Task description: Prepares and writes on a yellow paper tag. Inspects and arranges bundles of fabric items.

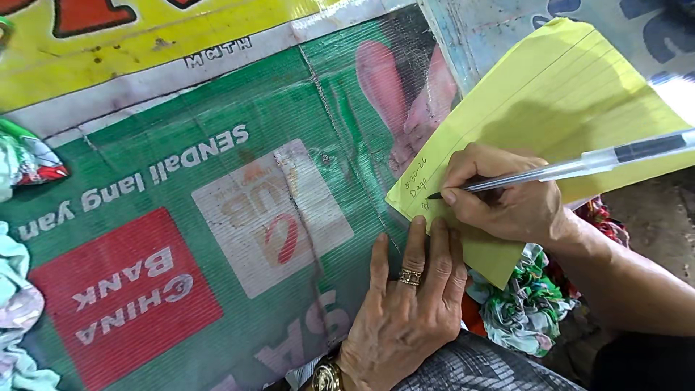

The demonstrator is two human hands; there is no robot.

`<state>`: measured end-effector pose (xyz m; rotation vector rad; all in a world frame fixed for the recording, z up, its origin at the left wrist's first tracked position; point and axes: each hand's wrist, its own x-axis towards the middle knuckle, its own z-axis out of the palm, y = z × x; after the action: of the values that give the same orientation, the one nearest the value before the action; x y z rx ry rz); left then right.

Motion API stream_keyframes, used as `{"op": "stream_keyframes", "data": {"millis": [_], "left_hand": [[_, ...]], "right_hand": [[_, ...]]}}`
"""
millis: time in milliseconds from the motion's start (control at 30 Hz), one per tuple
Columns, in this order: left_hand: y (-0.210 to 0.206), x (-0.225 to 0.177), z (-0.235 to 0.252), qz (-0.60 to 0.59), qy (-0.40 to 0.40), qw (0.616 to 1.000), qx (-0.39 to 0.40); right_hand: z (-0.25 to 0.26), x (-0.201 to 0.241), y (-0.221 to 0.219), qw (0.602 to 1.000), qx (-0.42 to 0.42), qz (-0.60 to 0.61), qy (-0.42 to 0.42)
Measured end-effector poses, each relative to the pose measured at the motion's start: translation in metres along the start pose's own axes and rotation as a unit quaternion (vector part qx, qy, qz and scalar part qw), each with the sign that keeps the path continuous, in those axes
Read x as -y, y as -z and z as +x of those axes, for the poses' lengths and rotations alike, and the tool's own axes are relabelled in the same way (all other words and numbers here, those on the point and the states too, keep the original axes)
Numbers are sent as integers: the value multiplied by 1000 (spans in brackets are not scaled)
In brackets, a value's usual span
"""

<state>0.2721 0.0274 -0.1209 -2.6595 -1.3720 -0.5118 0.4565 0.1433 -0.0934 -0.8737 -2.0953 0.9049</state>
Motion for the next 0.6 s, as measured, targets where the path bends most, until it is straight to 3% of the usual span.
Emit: {"op": "stream_keyframes", "data": {"millis": [600], "left_hand": [[1,0,0,-2,1,1000,1]], "right_hand": [[-1,1,1,1000,5,4,-10]]}}
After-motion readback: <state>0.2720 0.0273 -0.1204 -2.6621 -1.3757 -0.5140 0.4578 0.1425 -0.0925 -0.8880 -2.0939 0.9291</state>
